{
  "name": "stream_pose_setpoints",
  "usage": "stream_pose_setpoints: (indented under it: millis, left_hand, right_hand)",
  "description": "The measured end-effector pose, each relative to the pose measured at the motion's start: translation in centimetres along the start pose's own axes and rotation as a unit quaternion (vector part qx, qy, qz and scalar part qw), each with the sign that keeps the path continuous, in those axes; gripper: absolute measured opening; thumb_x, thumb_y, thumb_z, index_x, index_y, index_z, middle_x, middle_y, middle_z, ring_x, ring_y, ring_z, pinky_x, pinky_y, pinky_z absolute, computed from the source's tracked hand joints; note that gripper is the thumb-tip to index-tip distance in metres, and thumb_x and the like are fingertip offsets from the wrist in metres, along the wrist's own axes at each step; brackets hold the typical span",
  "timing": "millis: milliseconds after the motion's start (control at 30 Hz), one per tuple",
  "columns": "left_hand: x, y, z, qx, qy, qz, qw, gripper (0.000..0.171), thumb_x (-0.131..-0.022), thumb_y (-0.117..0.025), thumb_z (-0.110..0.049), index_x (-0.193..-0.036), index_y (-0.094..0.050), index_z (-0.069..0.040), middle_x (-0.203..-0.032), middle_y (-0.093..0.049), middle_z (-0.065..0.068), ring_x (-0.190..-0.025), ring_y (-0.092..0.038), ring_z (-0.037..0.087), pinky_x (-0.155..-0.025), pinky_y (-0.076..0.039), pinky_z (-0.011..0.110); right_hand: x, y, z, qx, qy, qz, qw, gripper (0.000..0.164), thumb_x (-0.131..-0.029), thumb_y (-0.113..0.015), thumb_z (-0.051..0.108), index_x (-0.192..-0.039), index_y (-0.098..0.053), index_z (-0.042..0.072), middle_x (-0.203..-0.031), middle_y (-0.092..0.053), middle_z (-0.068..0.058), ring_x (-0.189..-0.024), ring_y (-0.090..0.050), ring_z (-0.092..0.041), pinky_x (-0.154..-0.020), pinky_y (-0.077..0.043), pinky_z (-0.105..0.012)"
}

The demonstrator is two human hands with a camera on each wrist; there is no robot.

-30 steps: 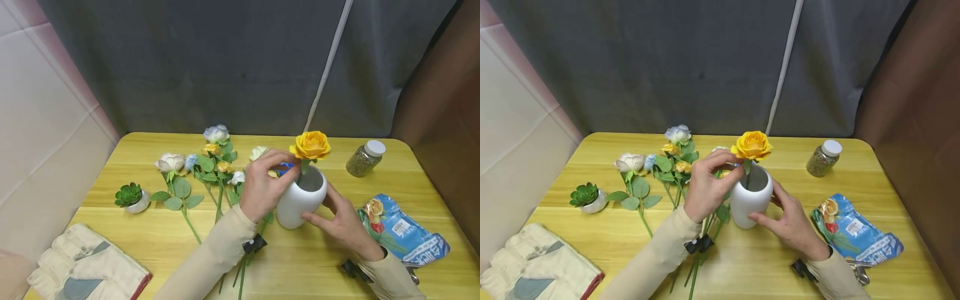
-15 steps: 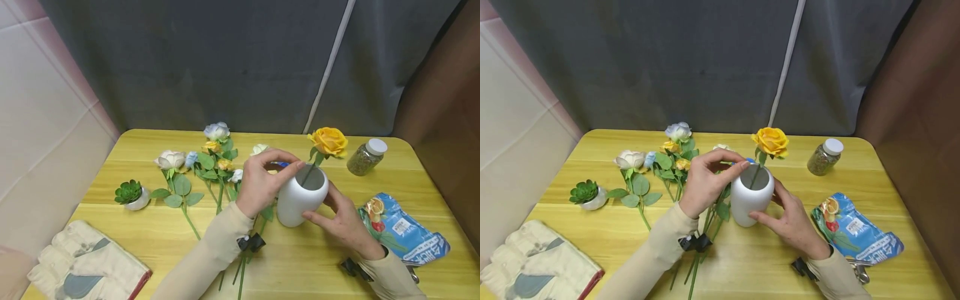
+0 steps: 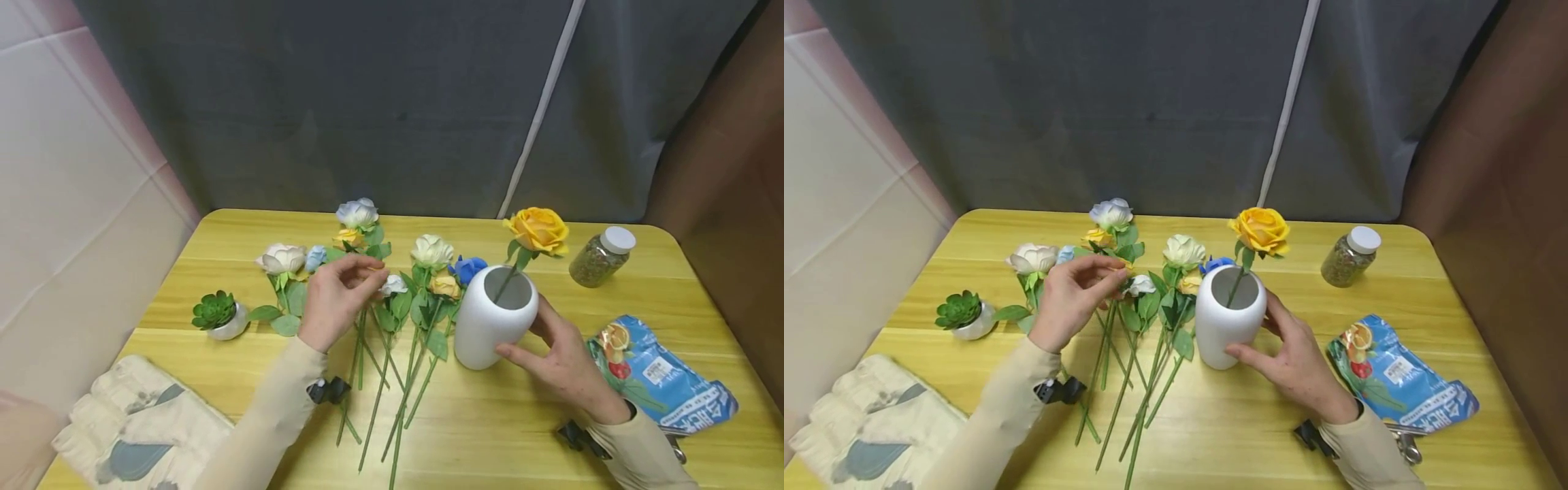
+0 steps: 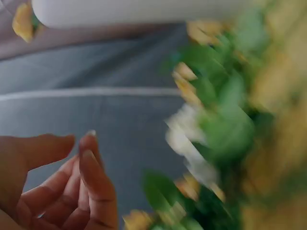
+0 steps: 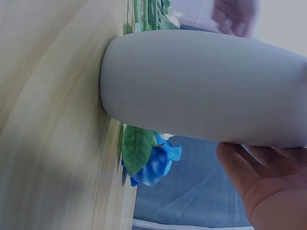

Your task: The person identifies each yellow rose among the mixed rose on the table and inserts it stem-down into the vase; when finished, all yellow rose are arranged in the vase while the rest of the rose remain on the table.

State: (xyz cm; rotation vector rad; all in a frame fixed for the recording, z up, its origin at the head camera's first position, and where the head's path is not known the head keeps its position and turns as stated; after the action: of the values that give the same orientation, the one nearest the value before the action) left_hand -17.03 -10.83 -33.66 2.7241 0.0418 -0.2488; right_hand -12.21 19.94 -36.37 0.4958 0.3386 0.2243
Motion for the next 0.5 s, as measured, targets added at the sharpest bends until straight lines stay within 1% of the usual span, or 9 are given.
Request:
stream_pose_setpoints:
  millis: [100, 167, 233, 333, 433, 500]
  left_hand:
    - [0.7, 1.1, 2.8, -0.058, 0.032, 0.025, 0.9975, 0.016, -0.094, -0.076, -0.019, -0.105, -0.077, -0.006, -0.088, -0.078, 0.011, -0.067, -0.075, 0.028, -0.053, -0.058, 0.027]
    - [1.2, 1.5, 4.4, -0.093, 0.051, 0.044, 0.9934, 0.016, -0.094, -0.076, -0.018, -0.103, -0.077, -0.004, -0.086, -0.077, 0.012, -0.064, -0.073, 0.026, -0.05, -0.057, 0.028]
    - [1.7, 1.6, 5.7, -0.113, 0.071, 0.066, 0.9889, 0.016, -0.094, -0.075, -0.017, -0.101, -0.076, -0.002, -0.084, -0.077, 0.012, -0.06, -0.072, 0.023, -0.049, -0.057, 0.029]
    - [2.0, 1.5, 7.2, -0.119, 0.105, 0.092, 0.983, 0.018, -0.094, -0.075, -0.019, -0.101, -0.076, -0.002, -0.079, -0.076, 0.009, -0.054, -0.069, 0.02, -0.047, -0.056, 0.032]
    - [2.0, 1.2, 8.1, -0.109, 0.131, 0.115, 0.9788, 0.018, -0.094, -0.076, -0.02, -0.101, -0.076, -0.004, -0.073, -0.074, 0.006, -0.051, -0.065, 0.018, -0.047, -0.056, 0.033]
    - [2.0, 1.0, 8.6, -0.099, 0.142, 0.124, 0.977, 0.017, -0.095, -0.076, -0.02, -0.101, -0.076, -0.004, -0.07, -0.073, 0.005, -0.049, -0.064, 0.017, -0.046, -0.055, 0.032]
  right_hand:
    - [0.0, 0.0, 0.0, 0.0, 0.003, -0.001, 1.0, 0.08, -0.085, -0.081, 0.002, -0.154, -0.044, 0.017, -0.141, -0.061, -0.012, -0.122, -0.058, 0.003, -0.098, -0.052, -0.015]
    - [0.0, 0.0, 0.0, 0.0, 0.002, -0.001, 1.0, 0.08, -0.086, -0.082, 0.002, -0.154, -0.044, 0.017, -0.141, -0.061, -0.012, -0.122, -0.058, 0.004, -0.098, -0.052, -0.014]
    - [0.0, 0.0, 0.0, 0.0, 0.002, -0.001, 1.0, 0.08, -0.086, -0.082, 0.002, -0.155, -0.044, 0.018, -0.141, -0.061, -0.012, -0.122, -0.058, 0.004, -0.097, -0.052, -0.014]
    - [0.0, 0.0, 0.0, -0.001, 0.0, 0.0, 1.0, 0.08, -0.086, -0.081, 0.002, -0.155, -0.043, 0.019, -0.142, -0.061, -0.012, -0.122, -0.058, 0.004, -0.097, -0.052, -0.015]
    - [0.1, 0.0, 0.0, -0.001, 0.002, 0.0, 1.0, 0.08, -0.086, -0.081, 0.002, -0.155, -0.043, 0.019, -0.142, -0.061, -0.012, -0.122, -0.058, 0.004, -0.098, -0.052, -0.015]
    - [0.1, 0.0, 0.0, -0.001, 0.002, 0.0, 1.0, 0.08, -0.086, -0.081, 0.001, -0.155, -0.043, 0.018, -0.141, -0.061, -0.012, -0.122, -0.058, 0.004, -0.098, -0.052, -0.015]
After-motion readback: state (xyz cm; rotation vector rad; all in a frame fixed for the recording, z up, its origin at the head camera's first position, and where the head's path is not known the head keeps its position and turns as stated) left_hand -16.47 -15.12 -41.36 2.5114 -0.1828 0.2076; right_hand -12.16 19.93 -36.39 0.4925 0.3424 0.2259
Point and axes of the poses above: each hand's wrist, its own x-axis away from the middle knuckle, its own y-axis out of the back of the hand, z = x × y, the point moved 6 cm from there along -x, towards the middle knuckle
